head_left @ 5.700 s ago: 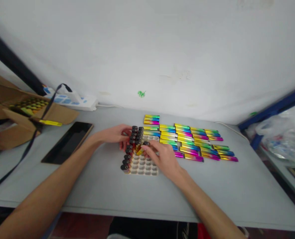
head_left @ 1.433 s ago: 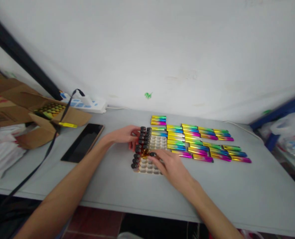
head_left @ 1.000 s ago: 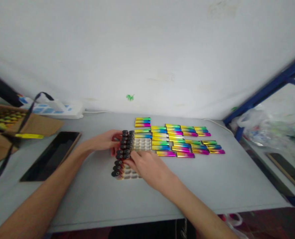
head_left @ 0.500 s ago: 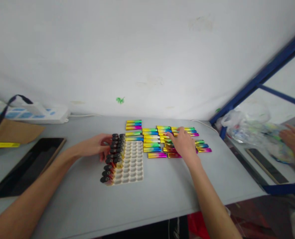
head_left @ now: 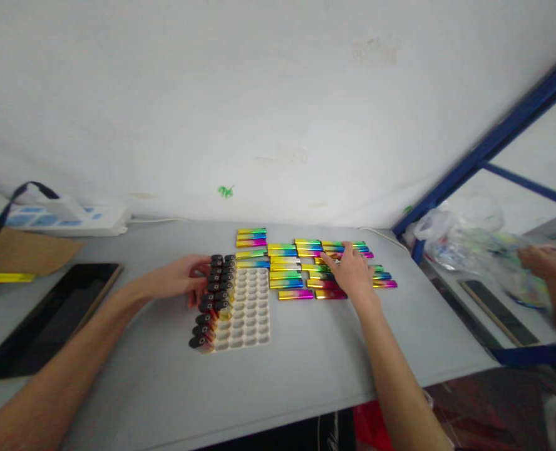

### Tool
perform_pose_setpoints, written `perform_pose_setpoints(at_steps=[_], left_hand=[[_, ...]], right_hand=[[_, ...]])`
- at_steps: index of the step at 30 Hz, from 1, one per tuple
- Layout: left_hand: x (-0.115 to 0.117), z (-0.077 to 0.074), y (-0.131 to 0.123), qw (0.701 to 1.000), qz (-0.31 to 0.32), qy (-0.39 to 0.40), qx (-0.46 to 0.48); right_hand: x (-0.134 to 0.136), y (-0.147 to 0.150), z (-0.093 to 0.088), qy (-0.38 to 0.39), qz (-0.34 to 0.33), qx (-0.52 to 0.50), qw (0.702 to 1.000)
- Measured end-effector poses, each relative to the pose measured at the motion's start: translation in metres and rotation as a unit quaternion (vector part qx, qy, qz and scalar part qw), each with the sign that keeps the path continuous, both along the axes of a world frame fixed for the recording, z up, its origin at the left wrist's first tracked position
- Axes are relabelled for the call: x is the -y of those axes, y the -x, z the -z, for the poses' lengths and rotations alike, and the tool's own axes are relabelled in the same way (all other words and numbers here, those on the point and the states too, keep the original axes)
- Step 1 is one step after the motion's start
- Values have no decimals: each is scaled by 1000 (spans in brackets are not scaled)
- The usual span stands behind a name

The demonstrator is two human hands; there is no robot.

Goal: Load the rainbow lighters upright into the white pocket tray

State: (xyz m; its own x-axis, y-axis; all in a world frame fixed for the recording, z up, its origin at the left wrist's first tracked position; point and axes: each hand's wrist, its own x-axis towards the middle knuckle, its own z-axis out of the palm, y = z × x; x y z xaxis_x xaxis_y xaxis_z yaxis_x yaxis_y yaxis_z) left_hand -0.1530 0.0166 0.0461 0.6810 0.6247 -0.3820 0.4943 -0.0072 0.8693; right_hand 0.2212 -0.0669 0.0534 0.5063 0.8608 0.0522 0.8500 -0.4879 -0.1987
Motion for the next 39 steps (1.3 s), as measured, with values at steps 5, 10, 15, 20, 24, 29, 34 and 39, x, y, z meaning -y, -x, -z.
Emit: perform_pose_setpoints(at_steps=[5,10,15,20,24,29,34,39], left_hand=[[-1,2,1,1000,-6,-3,0],[0,1,1,1000,-10,-6,-5],[-2,2,2,1000,-6,-6,-5],[-3,6,4,1000,-1,-2,4],[-1,5,3,1000,-8,1,0],[1,4,3,1000,-6,6,9],[2,5,3,1000,-4,6,29],[3,5,3,999,-4,6,32]], right_hand=[[-1,18,0,16,-1,32,999],[-8,24,-1,54,10,25,998],[-13,25,-7,70,18,3,997],[-5,8,-7,-51,-15,-48,997],[-1,-9,-6,-230,-115,-213,943],[-5,0,-4,-324,-86,-557,760],[-6,21,-1,-304,-60,-715,627],[-8,38,-5,-204,-149,-695,673]])
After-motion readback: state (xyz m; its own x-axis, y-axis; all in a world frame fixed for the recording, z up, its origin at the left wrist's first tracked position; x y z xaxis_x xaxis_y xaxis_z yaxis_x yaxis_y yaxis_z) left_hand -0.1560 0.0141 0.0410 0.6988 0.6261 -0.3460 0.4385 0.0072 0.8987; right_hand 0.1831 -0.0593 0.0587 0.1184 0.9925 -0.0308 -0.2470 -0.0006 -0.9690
